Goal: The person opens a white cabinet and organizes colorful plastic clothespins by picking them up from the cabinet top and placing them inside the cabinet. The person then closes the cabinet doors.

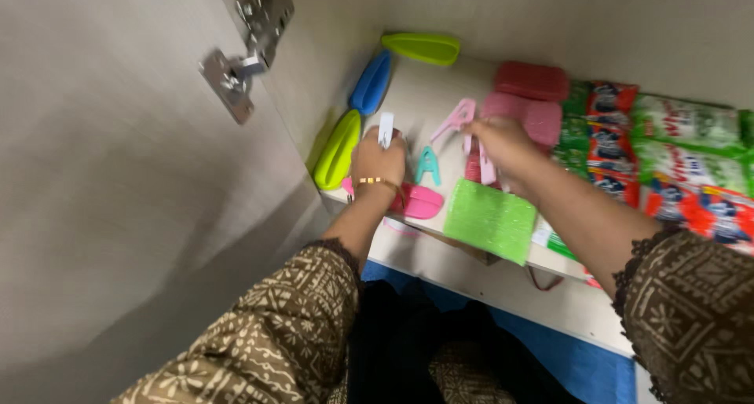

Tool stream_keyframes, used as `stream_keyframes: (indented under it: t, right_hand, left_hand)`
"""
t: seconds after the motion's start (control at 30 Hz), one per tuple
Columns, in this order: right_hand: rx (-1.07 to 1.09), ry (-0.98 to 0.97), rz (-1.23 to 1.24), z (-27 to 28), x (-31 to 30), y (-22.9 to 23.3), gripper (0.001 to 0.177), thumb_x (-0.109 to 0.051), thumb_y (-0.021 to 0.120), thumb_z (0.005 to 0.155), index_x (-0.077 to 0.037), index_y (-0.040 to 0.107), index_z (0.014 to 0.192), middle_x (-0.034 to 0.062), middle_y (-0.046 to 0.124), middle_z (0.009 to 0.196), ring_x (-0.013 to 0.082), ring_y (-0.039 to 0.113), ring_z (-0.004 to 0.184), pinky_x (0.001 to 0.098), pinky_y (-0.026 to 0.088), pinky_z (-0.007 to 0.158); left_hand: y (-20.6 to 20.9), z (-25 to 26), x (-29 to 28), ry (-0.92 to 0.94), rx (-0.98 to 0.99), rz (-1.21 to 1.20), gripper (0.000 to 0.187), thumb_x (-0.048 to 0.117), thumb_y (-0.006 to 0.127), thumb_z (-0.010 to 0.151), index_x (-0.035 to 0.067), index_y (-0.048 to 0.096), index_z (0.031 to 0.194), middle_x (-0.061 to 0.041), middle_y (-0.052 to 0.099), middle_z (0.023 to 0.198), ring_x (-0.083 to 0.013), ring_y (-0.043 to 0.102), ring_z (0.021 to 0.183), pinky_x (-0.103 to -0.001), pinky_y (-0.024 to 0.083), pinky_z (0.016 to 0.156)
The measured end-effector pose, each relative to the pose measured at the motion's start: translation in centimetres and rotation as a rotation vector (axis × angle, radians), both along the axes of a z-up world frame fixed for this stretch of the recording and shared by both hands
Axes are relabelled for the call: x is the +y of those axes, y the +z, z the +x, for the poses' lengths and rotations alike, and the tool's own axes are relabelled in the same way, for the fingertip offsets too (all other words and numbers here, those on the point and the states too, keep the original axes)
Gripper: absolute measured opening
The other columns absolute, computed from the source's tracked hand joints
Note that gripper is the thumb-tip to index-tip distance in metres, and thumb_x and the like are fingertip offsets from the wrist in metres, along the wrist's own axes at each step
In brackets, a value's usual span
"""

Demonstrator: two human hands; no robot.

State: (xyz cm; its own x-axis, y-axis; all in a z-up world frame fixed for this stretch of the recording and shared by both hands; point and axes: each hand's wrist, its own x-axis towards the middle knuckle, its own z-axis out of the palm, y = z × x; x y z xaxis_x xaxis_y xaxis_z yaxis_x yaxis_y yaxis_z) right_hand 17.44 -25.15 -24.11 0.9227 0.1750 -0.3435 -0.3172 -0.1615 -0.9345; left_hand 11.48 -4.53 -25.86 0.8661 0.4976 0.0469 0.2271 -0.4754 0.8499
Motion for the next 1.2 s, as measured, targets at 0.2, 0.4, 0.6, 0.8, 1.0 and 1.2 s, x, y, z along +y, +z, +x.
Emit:
stream_keyframes:
  t: [0.2,0.4,0.6,0.8,1.0,1.2]
  right_hand:
    - [-0.125,0.004,-0.052,4.3,2.9,-4.7,0.02,-0.024,0.06,0.097,-0.006,0.066,0.092,0.006,0.064,0.076,0.0166,0.054,0.059,0.0369,0.046,0.05]
    - [-0.091,0.023,-0.122,4.9,3.7,-5.7,0.019,-0.024,0.057,0.095,-0.008,0.067,0.096,0.0063,0.066,0.077,0.019,0.054,0.057,0.0382,0.044,0.048]
    - [-0.18,0.038,-0.129,6.6,2.2,-6.1,0.018,-0.02,0.06,0.098,-0.005,0.069,0.094,0.0055,0.068,0.078,0.016,0.06,0.059,0.0345,0.049,0.05]
    - [-0.221,0.032,-0.15,10.0,0.3,-6.5,0.017,-0.02,0.065,0.099,-0.003,0.067,0.094,0.0083,0.068,0.078,0.0167,0.059,0.059,0.0336,0.044,0.048]
    - [-0.138,0.099,-0.174,12.4,1.5,-7.0,0.014,-0.019,0.066,0.096,-0.006,0.068,0.093,0.0094,0.067,0.076,0.0186,0.064,0.059,0.0344,0.043,0.045]
    - [-0.298,0.151,-0.393,13.8,2.4,-8.0,0.019,-0.02,0.07,0.089,0.0,0.069,0.089,0.0135,0.075,0.08,0.0197,0.063,0.06,0.0386,0.047,0.05]
  left_hand:
    - [-3.0,5.4,2.8,-0.137,0.171,0.266,0.042,0.033,0.063,0.075,0.024,0.072,0.115,-0.012,0.071,0.116,-0.0355,0.062,0.115,-0.051,0.045,0.099]
    - [-4.0,7.6,2.5,-0.322,0.21,0.443,0.041,0.041,0.057,0.085,0.033,0.068,0.124,-0.004,0.067,0.129,-0.0335,0.056,0.126,-0.058,0.035,0.107]
    - [-4.1,7.3,1.7,-0.439,0.268,0.451,0.044,0.039,0.055,0.085,0.035,0.065,0.128,-0.005,0.067,0.131,-0.0349,0.059,0.126,-0.055,0.039,0.108]
    - [-4.4,8.3,2.2,-0.349,0.179,0.407,0.046,0.04,0.053,0.086,0.028,0.069,0.127,-0.007,0.071,0.13,-0.0348,0.062,0.125,-0.055,0.04,0.109]
    - [-4.2,11.6,4.0,-0.244,0.078,0.096,0.073,0.051,0.066,0.079,-0.001,0.055,0.131,-0.027,0.068,0.123,-0.0381,0.067,0.113,-0.042,0.049,0.099]
    - [-5.2,15.4,4.0,-0.257,0.06,-0.009,0.055,0.043,0.067,0.075,0.002,0.072,0.113,-0.021,0.075,0.108,-0.032,0.076,0.095,-0.041,0.057,0.086]
